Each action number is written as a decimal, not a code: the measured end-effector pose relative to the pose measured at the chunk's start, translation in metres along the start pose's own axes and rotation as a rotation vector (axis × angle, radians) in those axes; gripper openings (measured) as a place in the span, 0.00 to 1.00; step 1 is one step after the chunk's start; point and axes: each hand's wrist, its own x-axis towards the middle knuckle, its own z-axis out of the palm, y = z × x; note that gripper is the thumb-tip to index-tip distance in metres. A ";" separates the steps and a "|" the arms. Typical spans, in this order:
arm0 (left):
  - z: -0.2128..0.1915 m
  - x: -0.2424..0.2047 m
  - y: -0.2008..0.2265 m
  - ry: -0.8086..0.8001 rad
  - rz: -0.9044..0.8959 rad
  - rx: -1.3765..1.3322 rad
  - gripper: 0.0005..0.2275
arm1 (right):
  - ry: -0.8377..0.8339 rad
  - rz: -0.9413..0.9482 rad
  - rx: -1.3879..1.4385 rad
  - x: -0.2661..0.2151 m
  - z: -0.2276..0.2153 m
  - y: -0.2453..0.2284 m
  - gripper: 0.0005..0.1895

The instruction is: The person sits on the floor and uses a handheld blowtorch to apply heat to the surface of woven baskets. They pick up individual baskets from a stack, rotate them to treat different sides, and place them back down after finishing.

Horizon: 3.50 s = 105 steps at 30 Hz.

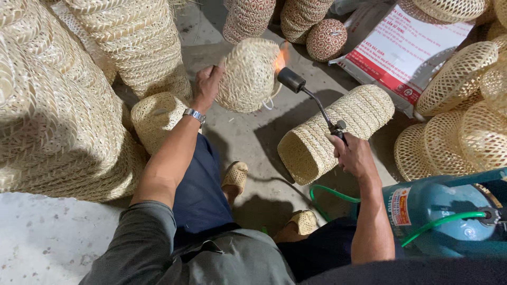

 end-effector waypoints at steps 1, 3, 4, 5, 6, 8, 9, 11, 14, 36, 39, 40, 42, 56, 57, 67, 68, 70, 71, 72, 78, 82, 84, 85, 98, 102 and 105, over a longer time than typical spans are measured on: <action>0.001 0.000 0.001 -0.002 0.068 0.009 0.23 | 0.006 -0.007 0.005 0.001 -0.002 -0.005 0.29; 0.004 -0.001 0.000 -0.008 0.202 0.029 0.21 | 0.026 -0.034 -0.010 0.004 -0.004 -0.015 0.27; 0.007 -0.001 -0.002 0.005 0.173 0.055 0.21 | 0.035 -0.048 -0.018 0.003 -0.005 -0.019 0.27; 0.011 0.000 -0.004 0.022 0.145 0.083 0.20 | 0.015 -0.032 -0.046 0.003 -0.005 -0.023 0.27; 0.014 0.002 -0.008 0.039 0.116 0.110 0.19 | -0.005 -0.016 -0.074 0.001 -0.005 -0.027 0.27; 0.018 0.004 -0.019 0.075 0.096 0.127 0.20 | 0.002 -0.050 -0.105 -0.002 -0.001 -0.033 0.27; 0.020 0.005 -0.026 0.089 0.086 0.135 0.20 | 0.033 -0.097 -0.105 -0.004 0.003 -0.034 0.26; 0.025 0.010 -0.045 0.070 0.026 -0.034 0.19 | 0.055 -0.148 -0.116 -0.006 0.008 -0.036 0.26; 0.037 0.017 -0.075 0.046 -0.094 -0.358 0.19 | 0.044 -0.177 -0.135 -0.004 0.016 -0.040 0.27; 0.024 0.046 -0.135 -0.018 -0.461 -1.448 0.18 | 0.011 -0.341 -0.104 -0.035 0.057 -0.007 0.25; 0.020 0.048 -0.146 -0.018 -0.440 -1.438 0.17 | -0.011 -0.171 -0.110 -0.026 0.055 0.000 0.25; 0.015 0.049 -0.152 -0.109 -0.367 -1.490 0.16 | -0.029 -0.093 -0.112 -0.025 0.052 0.001 0.25; 0.011 0.051 -0.155 -0.297 -0.210 -1.588 0.16 | -0.073 -0.035 -0.085 -0.027 0.043 0.002 0.26; -0.014 0.029 -0.075 -0.099 -0.476 -1.239 0.17 | -0.122 0.113 -0.054 -0.040 0.017 0.002 0.24; -0.014 0.032 -0.073 -0.119 -0.470 -1.252 0.17 | -0.090 0.133 -0.023 -0.036 0.013 0.004 0.24; -0.010 0.025 -0.079 -0.080 -0.270 -0.952 0.08 | -0.104 0.001 0.132 -0.041 -0.034 0.005 0.27; -0.009 0.026 -0.081 -0.075 -0.237 -0.941 0.08 | -0.094 0.036 0.090 -0.042 -0.033 0.001 0.26; -0.008 0.022 -0.076 -0.062 -0.128 -0.874 0.08 | -0.078 0.107 0.007 -0.045 -0.028 -0.004 0.25; -0.008 0.020 -0.069 -0.058 -0.054 -0.818 0.08 | -0.053 0.107 -0.018 -0.046 -0.025 -0.005 0.26; -0.008 0.016 -0.057 -0.054 0.020 -0.761 0.08 | -0.027 0.107 -0.043 -0.046 -0.021 -0.006 0.27; -0.009 -0.028 0.031 -0.225 0.082 0.052 0.09 | 0.017 0.084 -0.034 -0.044 -0.016 -0.002 0.24; 0.012 -0.041 0.029 -0.214 0.555 0.445 0.07 | 0.062 0.036 0.019 -0.045 -0.018 0.005 0.26; 0.017 -0.043 0.018 -0.171 0.871 0.679 0.03 | 0.061 0.005 -0.006 -0.045 -0.017 0.007 0.25; 0.019 -0.045 0.014 -0.193 0.904 0.740 0.03 | 0.061 -0.006 -0.017 -0.046 -0.016 0.007 0.25; 0.045 -0.087 0.053 -0.361 1.162 0.934 0.02 | 0.152 -0.116 -0.120 0.017 0.021 -0.044 0.28; 0.050 -0.092 0.057 -0.359 1.185 0.959 0.02 | 0.202 -0.221 -0.085 0.023 0.039 -0.053 0.28; 0.045 -0.093 0.055 -0.292 1.217 1.009 0.01 | 0.285 -0.177 -0.093 0.014 0.034 -0.040 0.27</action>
